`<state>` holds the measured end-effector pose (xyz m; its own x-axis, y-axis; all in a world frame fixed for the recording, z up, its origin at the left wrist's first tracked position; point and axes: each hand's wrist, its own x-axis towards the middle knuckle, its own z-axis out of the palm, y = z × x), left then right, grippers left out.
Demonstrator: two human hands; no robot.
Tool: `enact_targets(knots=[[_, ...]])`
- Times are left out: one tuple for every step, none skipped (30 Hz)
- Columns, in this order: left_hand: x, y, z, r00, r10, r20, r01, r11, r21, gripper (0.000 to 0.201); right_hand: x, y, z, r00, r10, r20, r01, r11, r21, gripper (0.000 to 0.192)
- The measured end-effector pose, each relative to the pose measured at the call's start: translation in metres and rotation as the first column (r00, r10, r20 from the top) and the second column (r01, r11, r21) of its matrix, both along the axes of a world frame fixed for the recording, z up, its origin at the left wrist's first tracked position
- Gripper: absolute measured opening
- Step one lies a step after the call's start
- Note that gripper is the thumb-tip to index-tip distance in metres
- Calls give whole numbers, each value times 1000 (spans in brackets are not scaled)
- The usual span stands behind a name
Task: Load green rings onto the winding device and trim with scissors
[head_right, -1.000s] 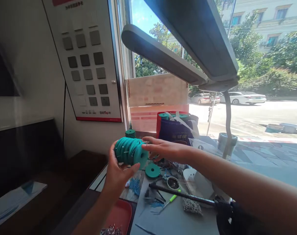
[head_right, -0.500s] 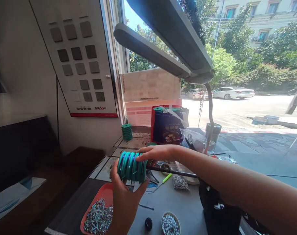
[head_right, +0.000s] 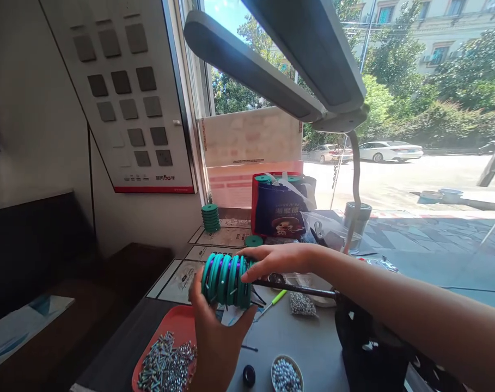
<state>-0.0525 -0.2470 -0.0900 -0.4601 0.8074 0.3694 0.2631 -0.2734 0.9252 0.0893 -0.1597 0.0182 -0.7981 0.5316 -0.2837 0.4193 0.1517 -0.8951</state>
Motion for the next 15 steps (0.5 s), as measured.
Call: enact_targets(knots=[[1,0,0,999,25,-32,-24,1000,20,91,2,1,-1,1000,10,-10,-10,1000,-5,76],[2,0,0,996,58,-67,-55,997,45,90,3,1,-2,1000,24,-18,-24,1000,-3,81],[2,1,1,991,92,-102,-85,994,72,88,4,2,-4,999,36,-25,-36,999,7,84],[2,2,1,985,114,-126,-103,990,94,87,5,2,-5,999,42,-29,-41,999,25,86],[2,3,1,985,116,-128,-102,989,107,87,5,2,-7,999,38,-30,-37,998,48,86],[1,4,0,990,94,-107,-83,991,105,87,5,2,-8,999,26,-30,-24,997,73,86],[0,5,-1,996,60,-72,-53,994,94,87,5,1,-9,1000,11,-27,-9,996,92,86],[-1,5,-4,999,28,-27,-26,996,82,87,5,0,-9,1000,0,-22,2,994,107,87],[-2,4,-8,1000,3,15,-4,998,68,87,4,-2,-10,1000,-5,-13,7,993,119,87],[-3,3,-12,999,-11,48,8,998,58,86,4,-3,-9,1000,-9,2,8,992,129,88],[-3,1,-17,998,-15,67,11,999,52,84,5,-4,-8,1000,-10,22,7,990,138,88],[-3,-1,-22,996,-19,84,15,999,46,82,6,-4,-7,999,-9,45,2,989,147,89],[-4,-2,-25,994,-36,108,31,999,42,81,8,-5,-6,998,-8,67,-3,987,158,89],[-4,-4,-26,988,-68,140,62,997,44,80,10,-5,-4,996,-6,87,-9,986,168,89],[-5,-5,-25,978,-112,178,105,993,51,78,13,-6,-3,994,-5,106,-14,984,177,88]])
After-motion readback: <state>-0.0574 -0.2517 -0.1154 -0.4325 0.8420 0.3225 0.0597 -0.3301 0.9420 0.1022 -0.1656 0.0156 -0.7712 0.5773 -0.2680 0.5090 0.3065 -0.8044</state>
